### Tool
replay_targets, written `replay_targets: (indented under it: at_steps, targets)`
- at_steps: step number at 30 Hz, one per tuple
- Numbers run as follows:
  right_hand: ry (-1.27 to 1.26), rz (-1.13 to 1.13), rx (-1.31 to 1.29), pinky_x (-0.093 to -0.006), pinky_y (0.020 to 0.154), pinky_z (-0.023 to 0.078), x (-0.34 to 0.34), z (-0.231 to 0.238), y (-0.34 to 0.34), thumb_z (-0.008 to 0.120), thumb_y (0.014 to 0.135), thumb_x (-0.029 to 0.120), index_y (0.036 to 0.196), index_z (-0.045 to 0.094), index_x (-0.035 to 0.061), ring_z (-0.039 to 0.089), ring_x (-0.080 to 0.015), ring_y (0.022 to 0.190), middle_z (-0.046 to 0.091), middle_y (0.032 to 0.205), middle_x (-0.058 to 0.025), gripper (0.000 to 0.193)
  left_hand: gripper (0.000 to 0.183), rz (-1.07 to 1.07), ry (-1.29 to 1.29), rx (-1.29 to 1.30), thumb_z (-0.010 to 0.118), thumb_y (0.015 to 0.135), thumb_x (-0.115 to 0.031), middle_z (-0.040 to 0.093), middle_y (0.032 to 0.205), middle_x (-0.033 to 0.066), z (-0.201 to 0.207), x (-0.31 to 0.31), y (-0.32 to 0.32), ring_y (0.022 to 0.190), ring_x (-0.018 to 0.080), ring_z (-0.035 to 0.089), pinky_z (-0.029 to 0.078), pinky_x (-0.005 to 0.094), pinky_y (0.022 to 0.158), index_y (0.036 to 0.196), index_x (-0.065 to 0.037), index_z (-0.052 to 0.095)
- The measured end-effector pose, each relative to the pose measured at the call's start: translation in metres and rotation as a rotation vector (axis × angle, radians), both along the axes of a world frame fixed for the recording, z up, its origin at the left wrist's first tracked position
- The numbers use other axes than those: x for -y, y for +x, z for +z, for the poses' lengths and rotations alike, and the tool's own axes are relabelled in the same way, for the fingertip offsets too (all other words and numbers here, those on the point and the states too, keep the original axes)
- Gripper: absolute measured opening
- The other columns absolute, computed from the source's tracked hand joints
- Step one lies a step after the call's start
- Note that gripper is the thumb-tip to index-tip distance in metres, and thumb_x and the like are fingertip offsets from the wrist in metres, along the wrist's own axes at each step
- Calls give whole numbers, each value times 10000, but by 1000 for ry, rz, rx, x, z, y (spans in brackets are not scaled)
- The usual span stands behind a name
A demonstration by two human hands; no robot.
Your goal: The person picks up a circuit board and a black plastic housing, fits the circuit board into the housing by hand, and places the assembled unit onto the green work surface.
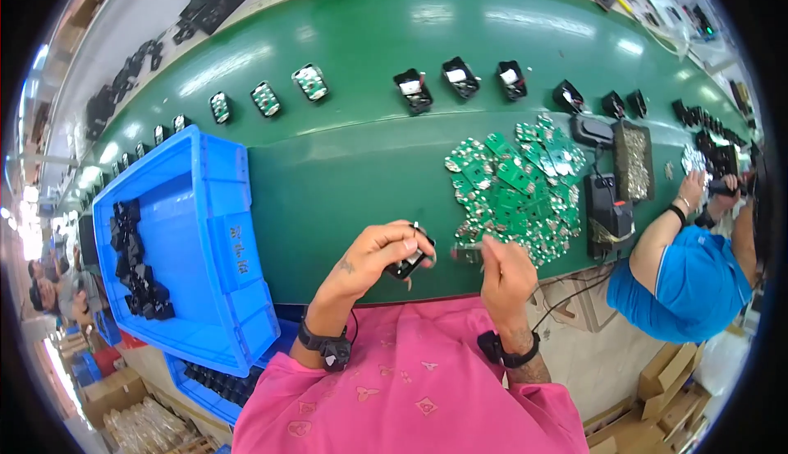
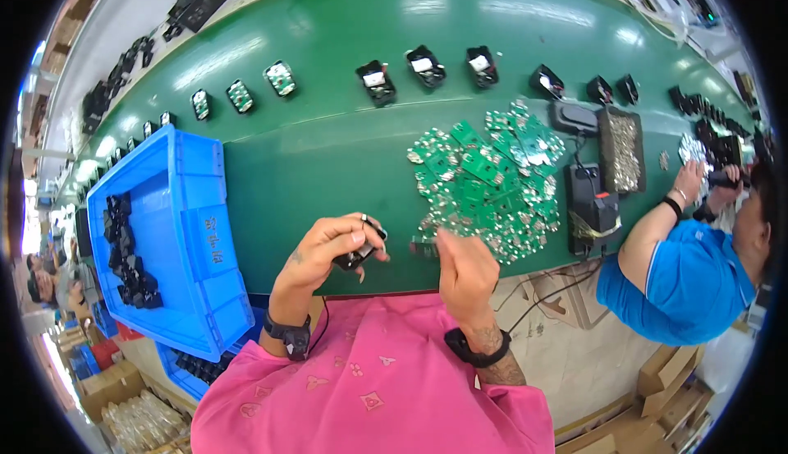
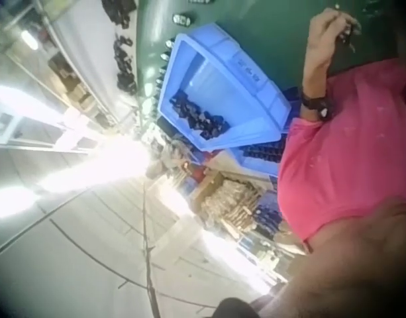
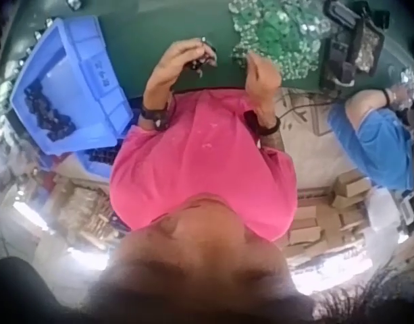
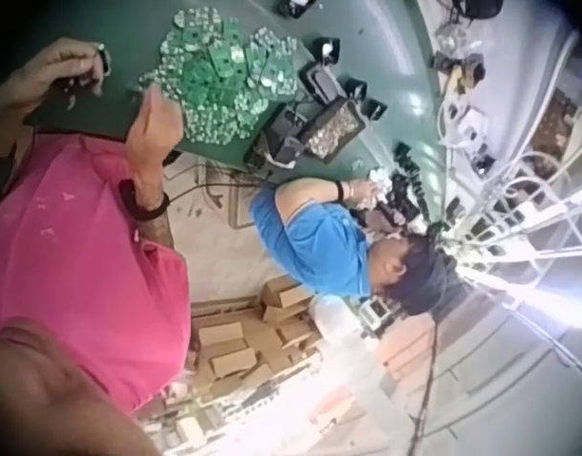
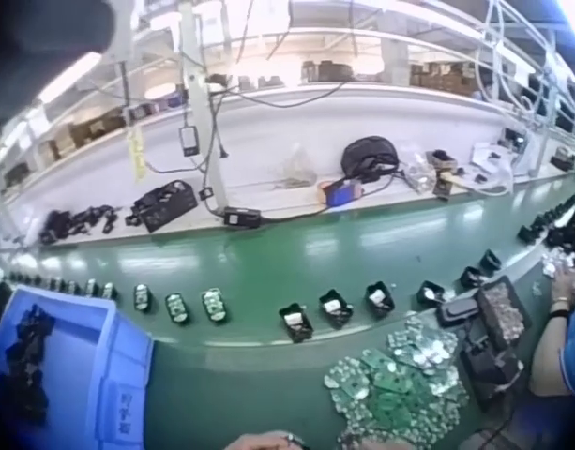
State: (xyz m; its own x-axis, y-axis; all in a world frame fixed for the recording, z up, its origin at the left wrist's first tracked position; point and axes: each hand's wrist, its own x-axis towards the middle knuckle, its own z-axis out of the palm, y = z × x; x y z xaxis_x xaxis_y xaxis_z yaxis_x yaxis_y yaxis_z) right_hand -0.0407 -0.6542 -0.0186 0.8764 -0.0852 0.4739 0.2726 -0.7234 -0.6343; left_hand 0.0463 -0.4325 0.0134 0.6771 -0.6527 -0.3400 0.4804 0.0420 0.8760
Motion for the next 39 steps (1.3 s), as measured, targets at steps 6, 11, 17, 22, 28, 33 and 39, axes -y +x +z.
replay_targets:
  at_steps: [6,11,17,22,28,33,39]
  targets:
    - [502,-169,-98,-272,565,497,-12,21,6,662,863,-24,1007,681,-16,649,-151,642,715,870,-122,145,318,-257,-7,18,578,959,-253,624,945,89,-5,28,-13,877,191,632,459,307,844,929,43,692]
    - [370,27,28,-319,661,538,-3,22,8,703,810,-20,973,679,-6,693,-242,757,716,896,-129,166,285,-214,-30,-72,556,975,-236,682,917,69,-6,40,-16,828,149,655,496,269,749,967,14,695]
    - [444,69,-8,-289,672,517,7,19,4,713,789,-36,934,699,0,660,-201,813,678,895,-101,150,286,-142,43,-262,575,958,-250,687,987,65,2,48,-11,854,161,654,490,270,786,990,5,700]
    - [576,-26,-82,-280,617,484,7,19,6,746,793,2,927,724,30,577,-153,704,631,883,-56,139,280,-188,83,155,576,958,-238,679,964,46,-8,57,-11,852,135,621,476,266,778,993,11,698]
    - [575,-97,-247,-297,541,450,12,17,-11,736,824,106,909,733,90,555,-167,582,599,663,-36,86,232,-144,160,14,605,935,-191,684,888,52,-13,64,-12,847,130,608,475,288,778,997,7,708]
    - [305,128,-50,-355,545,457,20,-15,4,736,820,133,990,721,86,576,-241,603,585,692,-74,177,221,5,120,-352,615,904,-111,665,967,128,-38,56,-8,823,202,649,546,325,679,1082,17,642]
    - [467,158,-85,-347,561,446,15,-3,-2,707,853,116,1069,700,67,565,-247,619,556,699,-81,222,169,52,235,-234,527,938,-185,610,670,87,-11,66,-19,475,156,522,357,256,422,998,-51,611]
